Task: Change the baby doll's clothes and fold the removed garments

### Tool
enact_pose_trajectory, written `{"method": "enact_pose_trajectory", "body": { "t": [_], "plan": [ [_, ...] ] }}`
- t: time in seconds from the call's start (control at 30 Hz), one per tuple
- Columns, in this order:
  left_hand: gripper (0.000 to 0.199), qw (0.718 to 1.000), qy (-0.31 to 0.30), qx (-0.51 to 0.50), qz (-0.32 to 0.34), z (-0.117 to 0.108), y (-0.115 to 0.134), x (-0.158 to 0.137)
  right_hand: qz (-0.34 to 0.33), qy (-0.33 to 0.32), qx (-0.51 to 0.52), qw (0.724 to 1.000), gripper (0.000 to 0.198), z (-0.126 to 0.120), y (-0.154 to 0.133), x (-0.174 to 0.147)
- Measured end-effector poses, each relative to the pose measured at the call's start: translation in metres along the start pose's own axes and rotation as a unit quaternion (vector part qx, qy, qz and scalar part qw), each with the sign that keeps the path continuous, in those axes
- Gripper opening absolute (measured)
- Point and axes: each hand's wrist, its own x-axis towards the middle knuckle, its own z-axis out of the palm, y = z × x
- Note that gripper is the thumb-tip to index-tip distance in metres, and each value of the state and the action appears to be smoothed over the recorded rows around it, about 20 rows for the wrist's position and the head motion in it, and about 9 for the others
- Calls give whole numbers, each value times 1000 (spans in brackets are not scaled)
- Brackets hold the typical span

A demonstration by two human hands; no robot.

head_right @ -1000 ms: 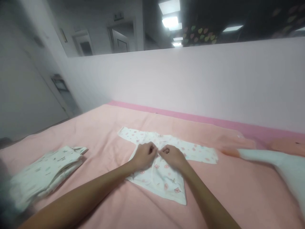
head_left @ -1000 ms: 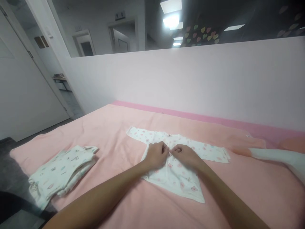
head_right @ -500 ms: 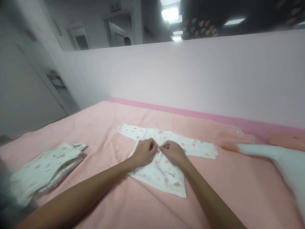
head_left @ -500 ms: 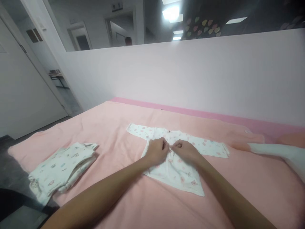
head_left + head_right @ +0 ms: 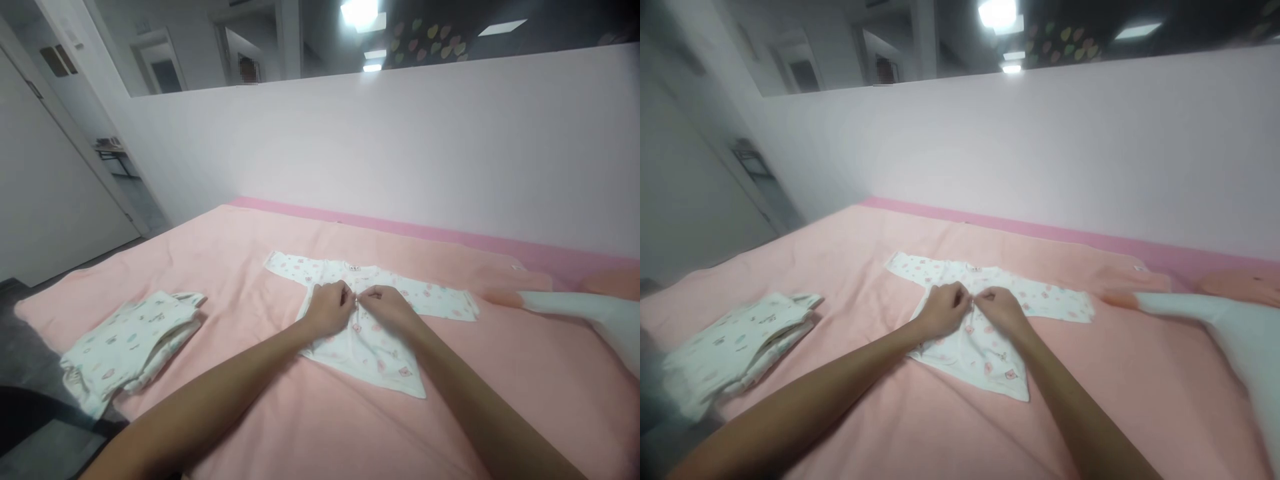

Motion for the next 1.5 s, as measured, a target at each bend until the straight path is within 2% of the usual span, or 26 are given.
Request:
{"method": "enact_pose_trajectory", "body": {
  "t": [0.27,0.43,0.57,0.7,0.87,1.13,1.5],
  "plan": [
    [23,1000,7,-7,-20,3,1,-1,2,-22,30,999,31,-6,-3,1],
    [25,999,4,-21,-27,1,-3,2,4,40,-1,999,29,-7,2,5],
    [24,999,2,1,-36,-2,-5,23,-7,73,-30,997,28,-6,1,19],
    [17,998,7,35,-48,2,-5,42,-19,56,-38,998,27,-4,-2,38],
    [11,997,57,28,-37,12,-9,42,-25,33,-29,999,32,-4,5,49],
    [12,998,66,16,-19,16,-17,45,-14,38,-18,999,39,-4,9,49],
    [12,999,47,6,-28,13,-14,45,-12,35,-25,999,36,-5,6,46]
  ]
}}
